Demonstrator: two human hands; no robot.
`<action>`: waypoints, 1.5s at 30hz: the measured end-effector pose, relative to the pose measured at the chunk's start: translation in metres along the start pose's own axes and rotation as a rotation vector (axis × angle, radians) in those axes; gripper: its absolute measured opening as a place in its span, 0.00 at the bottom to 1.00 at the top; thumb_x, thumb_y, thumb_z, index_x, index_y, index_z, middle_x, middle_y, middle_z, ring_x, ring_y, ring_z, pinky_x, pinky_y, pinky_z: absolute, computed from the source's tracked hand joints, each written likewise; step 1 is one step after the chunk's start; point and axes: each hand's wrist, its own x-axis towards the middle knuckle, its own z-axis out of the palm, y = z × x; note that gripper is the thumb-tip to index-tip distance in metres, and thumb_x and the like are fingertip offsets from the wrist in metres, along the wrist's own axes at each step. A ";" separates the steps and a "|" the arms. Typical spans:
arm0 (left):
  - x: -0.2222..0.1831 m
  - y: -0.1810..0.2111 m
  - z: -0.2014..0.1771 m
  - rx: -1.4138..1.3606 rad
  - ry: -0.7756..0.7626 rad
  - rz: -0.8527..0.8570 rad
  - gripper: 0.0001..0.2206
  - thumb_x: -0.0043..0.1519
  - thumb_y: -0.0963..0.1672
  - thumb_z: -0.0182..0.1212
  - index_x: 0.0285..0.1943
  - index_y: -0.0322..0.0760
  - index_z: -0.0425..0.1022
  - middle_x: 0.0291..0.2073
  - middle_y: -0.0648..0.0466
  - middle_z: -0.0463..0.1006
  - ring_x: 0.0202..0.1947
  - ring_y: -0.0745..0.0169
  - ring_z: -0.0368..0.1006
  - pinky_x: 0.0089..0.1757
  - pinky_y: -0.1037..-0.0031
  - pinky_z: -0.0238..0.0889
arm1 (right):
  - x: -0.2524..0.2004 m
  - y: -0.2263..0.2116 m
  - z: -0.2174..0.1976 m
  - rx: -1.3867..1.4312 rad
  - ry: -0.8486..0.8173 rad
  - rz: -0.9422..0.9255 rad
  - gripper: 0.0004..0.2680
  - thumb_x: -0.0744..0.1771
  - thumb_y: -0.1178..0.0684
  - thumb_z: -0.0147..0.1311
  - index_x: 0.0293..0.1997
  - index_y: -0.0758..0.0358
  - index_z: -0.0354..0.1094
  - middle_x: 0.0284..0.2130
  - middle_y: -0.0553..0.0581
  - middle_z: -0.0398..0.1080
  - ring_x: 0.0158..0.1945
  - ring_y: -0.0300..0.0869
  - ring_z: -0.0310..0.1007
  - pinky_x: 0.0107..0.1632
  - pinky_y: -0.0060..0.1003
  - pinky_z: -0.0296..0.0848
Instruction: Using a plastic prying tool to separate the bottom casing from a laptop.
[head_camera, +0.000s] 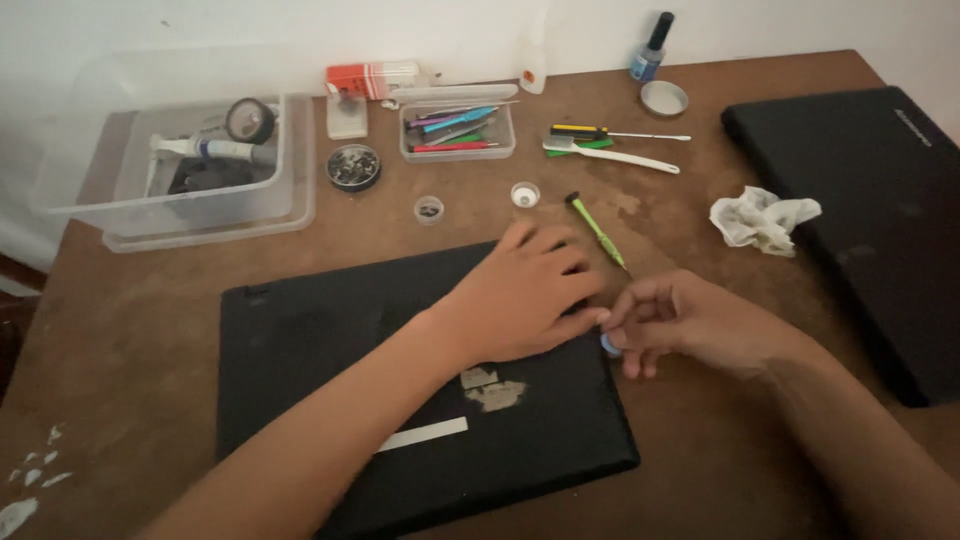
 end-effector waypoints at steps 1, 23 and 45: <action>0.002 -0.003 0.000 0.002 0.002 -0.004 0.17 0.70 0.53 0.47 0.48 0.42 0.79 0.45 0.47 0.79 0.61 0.38 0.68 0.57 0.50 0.54 | -0.001 -0.003 0.000 -0.003 -0.003 -0.001 0.06 0.64 0.64 0.62 0.38 0.81 0.75 0.29 0.72 0.78 0.29 0.60 0.84 0.31 0.51 0.84; 0.015 -0.007 -0.002 0.113 0.169 0.126 0.19 0.72 0.48 0.42 0.36 0.37 0.76 0.36 0.51 0.77 0.39 0.51 0.70 0.50 0.58 0.56 | -0.013 -0.004 0.002 -0.076 -0.217 0.066 0.03 0.63 0.66 0.65 0.33 0.77 0.76 0.21 0.71 0.80 0.21 0.52 0.80 0.27 0.42 0.78; 0.012 -0.009 0.005 0.213 0.145 0.158 0.17 0.68 0.51 0.50 0.41 0.35 0.78 0.38 0.51 0.78 0.42 0.49 0.69 0.54 0.58 0.58 | -0.012 -0.003 0.005 -0.088 -0.234 0.222 0.05 0.61 0.69 0.67 0.32 0.78 0.73 0.18 0.77 0.78 0.21 0.58 0.81 0.28 0.46 0.80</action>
